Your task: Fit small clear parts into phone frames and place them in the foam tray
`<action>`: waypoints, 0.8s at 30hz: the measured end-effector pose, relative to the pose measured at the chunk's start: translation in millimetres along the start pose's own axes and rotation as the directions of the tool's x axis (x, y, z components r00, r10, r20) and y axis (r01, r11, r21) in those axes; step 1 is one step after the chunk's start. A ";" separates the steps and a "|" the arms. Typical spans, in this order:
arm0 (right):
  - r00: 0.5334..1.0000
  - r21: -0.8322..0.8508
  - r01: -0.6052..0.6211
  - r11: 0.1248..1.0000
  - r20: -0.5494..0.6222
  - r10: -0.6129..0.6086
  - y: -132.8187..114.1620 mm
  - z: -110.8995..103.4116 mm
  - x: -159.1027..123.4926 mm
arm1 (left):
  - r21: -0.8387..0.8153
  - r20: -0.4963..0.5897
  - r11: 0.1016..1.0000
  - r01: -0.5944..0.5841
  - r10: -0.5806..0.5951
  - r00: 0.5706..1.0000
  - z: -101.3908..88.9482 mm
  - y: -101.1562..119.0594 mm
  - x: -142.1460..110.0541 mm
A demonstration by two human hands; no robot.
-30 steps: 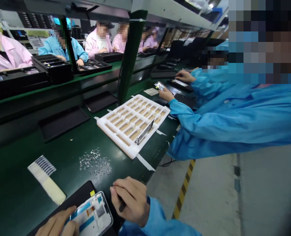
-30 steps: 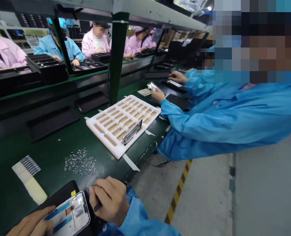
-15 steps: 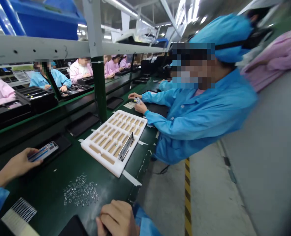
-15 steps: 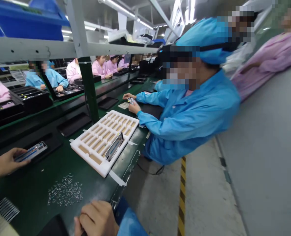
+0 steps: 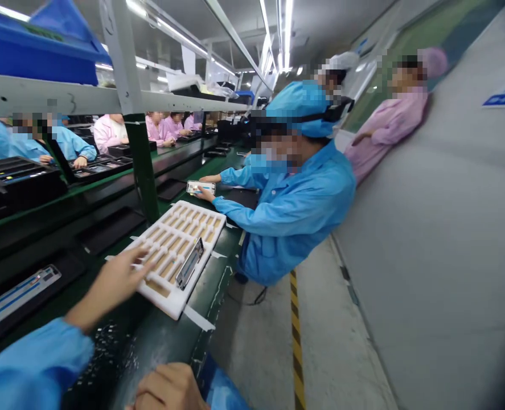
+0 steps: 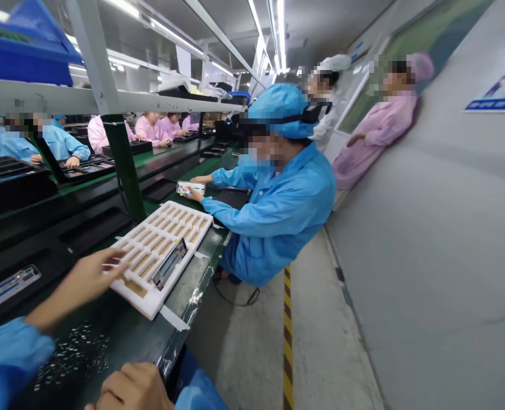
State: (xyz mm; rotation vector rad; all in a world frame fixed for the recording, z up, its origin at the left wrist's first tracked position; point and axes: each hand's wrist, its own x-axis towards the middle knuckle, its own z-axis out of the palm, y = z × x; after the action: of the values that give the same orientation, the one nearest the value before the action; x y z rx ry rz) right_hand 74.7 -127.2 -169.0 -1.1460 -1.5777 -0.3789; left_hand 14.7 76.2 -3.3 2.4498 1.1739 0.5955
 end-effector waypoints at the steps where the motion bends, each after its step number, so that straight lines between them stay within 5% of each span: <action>1: 1.000 -0.001 0.020 1.000 -0.011 -0.020 2.3 0.8 0.9 | -0.006 0.032 1.000 -0.002 0.002 0.999 23.0 23.2 7.3; 4: 0.993 -0.034 0.106 0.994 -0.049 -0.107 9.3 3.6 4.1 | 0.018 0.046 0.999 0.042 -0.043 0.998 73.8 70.7 24.2; 8: 0.994 -0.098 0.105 0.990 -0.025 -0.107 15.0 9.5 2.6 | 0.046 0.024 0.997 0.059 -0.060 0.998 93.4 91.7 32.1; 14: 0.996 0.061 0.082 0.995 -0.037 -0.080 12.3 -3.3 7.5 | 0.036 -0.069 0.999 -0.028 0.030 0.997 53.3 94.4 25.7; 18: 0.973 0.452 -0.225 0.863 0.060 0.222 8.1 -37.1 21.0 | 0.030 -0.202 0.992 -0.123 0.127 0.971 1.2 85.6 -15.9; 20: 0.844 0.549 -0.517 0.656 0.200 0.498 12.0 -49.3 27.6 | 0.028 -0.261 0.988 -0.150 0.152 0.953 -21.7 74.5 -53.0; 22: 0.626 0.596 -0.716 0.362 0.320 0.711 18.8 -53.2 32.8 | 0.037 -0.298 0.987 -0.156 0.160 0.941 -38.0 58.4 -99.7; 24: 0.486 0.570 -0.801 0.183 0.443 0.753 24.7 -50.7 36.8 | 0.103 -0.304 0.985 -0.139 0.164 0.939 -46.2 38.1 -153.0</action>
State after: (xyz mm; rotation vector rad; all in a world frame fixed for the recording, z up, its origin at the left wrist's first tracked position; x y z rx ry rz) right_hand 126.2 -135.6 -126.5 -1.1260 -0.7804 0.9661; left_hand -71.1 -61.7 21.3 2.5985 1.1453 1.0319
